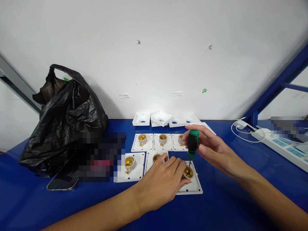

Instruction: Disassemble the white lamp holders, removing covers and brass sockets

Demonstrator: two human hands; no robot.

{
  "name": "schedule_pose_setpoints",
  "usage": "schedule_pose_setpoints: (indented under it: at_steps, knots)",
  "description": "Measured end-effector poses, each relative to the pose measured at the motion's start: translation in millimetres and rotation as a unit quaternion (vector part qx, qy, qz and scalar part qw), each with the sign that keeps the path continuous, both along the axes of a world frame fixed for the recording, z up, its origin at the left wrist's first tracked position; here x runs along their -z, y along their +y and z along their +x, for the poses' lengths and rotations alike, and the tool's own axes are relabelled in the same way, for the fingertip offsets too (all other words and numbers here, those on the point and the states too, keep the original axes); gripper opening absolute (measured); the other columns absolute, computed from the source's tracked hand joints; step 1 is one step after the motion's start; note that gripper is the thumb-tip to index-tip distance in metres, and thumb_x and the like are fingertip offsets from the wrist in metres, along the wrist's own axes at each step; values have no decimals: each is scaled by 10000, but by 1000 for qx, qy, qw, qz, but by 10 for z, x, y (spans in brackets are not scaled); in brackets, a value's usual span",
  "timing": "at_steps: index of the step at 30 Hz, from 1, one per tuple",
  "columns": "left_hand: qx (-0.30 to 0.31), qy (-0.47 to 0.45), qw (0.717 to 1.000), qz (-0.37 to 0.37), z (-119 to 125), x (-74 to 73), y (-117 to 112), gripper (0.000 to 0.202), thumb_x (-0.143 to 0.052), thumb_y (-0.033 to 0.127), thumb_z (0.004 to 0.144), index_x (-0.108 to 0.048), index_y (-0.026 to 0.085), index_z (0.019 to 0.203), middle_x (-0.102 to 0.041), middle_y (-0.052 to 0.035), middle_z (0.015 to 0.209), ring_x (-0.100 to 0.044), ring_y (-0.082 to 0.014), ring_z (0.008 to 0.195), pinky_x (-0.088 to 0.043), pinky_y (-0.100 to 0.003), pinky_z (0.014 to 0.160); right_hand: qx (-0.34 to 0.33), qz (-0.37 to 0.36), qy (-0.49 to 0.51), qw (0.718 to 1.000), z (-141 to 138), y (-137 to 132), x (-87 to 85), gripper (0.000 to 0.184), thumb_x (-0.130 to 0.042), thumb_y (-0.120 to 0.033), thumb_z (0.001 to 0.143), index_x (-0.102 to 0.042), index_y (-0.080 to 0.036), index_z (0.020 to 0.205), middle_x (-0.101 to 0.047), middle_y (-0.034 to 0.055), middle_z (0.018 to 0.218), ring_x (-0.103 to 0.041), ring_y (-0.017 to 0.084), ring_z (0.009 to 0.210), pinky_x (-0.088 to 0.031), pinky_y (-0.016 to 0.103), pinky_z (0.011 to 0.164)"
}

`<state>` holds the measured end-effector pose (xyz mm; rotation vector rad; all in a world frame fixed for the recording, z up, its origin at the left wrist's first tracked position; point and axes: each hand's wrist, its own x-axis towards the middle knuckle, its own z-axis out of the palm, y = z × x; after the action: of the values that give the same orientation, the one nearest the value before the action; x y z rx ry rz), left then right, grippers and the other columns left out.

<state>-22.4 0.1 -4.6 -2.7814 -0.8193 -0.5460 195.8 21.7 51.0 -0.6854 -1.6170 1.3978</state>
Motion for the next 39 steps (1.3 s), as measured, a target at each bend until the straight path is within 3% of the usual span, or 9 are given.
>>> schedule_pose_setpoints:
  at_steps: [5,11,16,21,25,28,31,35,39]
  knots:
    - [-8,-2,1000,5,11,-9,-11,352,-427,430,1118,-582,118,1163,-700,-59,1018,-656,-255,873,-458,-433,855,11,-7,26,1000,-19,32,14,359,-570,-367,1054,-615,-410,1407,-695,50,1157,-647,220,1130,-523,411,1027]
    - [-34,-9,999,-16,6,-39,-9,370,-483,462,1091,-578,120,1196,-697,-67,994,-670,-280,871,-524,-442,822,58,8,42,997,-15,51,-24,412,-725,-319,965,-631,-414,1354,-691,17,1063,-641,169,960,-559,310,863]
    - [-41,-27,997,-61,-15,-122,-41,363,-504,435,1088,-526,143,1302,-697,-93,1124,-683,-300,1034,-545,-499,948,190,22,126,973,55,132,-134,393,-747,-343,939,-650,-387,1317,-729,12,1090,-682,157,913,-588,294,835]
    - [-36,-41,996,-76,29,-255,-14,308,-525,315,1076,-492,178,1350,-619,-132,1273,-660,-299,1090,-553,-503,974,332,72,153,928,132,344,-28,380,-743,-350,933,-632,-374,1296,-727,-1,1111,-700,155,944,-579,348,952]
    - [-16,-20,998,-55,190,-350,138,306,-557,160,1013,-492,166,1312,-589,-135,1279,-660,-243,950,-577,-432,899,409,108,139,895,187,510,99,416,-762,-364,908,-601,-334,1290,-731,17,1113,-711,175,938,-568,413,993]
    - [29,47,998,-4,399,-392,267,481,-635,-2,824,-511,126,1270,-591,-144,1271,-649,-261,1011,-559,-389,883,452,157,121,870,263,610,127,432,-754,-377,899,-580,-305,1288,-729,31,1082,-710,195,947,-573,438,983]
    - [75,122,988,50,645,-385,346,579,-676,-49,710,-539,80,1257,-598,-172,1301,-646,-293,1075,-537,-398,891,478,191,102,851,355,677,110,444,-721,-389,909,-559,-287,1309,-717,47,1068,-709,213,1001,-574,429,960]
    - [95,147,981,78,879,-394,372,379,-658,-41,814,-613,109,1159,-649,-138,1227,-667,-279,1067,-515,-368,819,488,207,78,844,428,694,77,428,-683,-370,931,-547,-288,1328,-699,58,1077,-694,235,1084,-575,409,913]
    - [140,135,981,-2,900,-509,391,412,-724,83,905,-580,181,1279,-658,-83,1229,-686,-239,980,-511,-349,803,481,210,69,848,426,673,61,418,-673,-377,949,-535,-301,1335,-692,67,1094,-681,242,1103,-563,404,901]
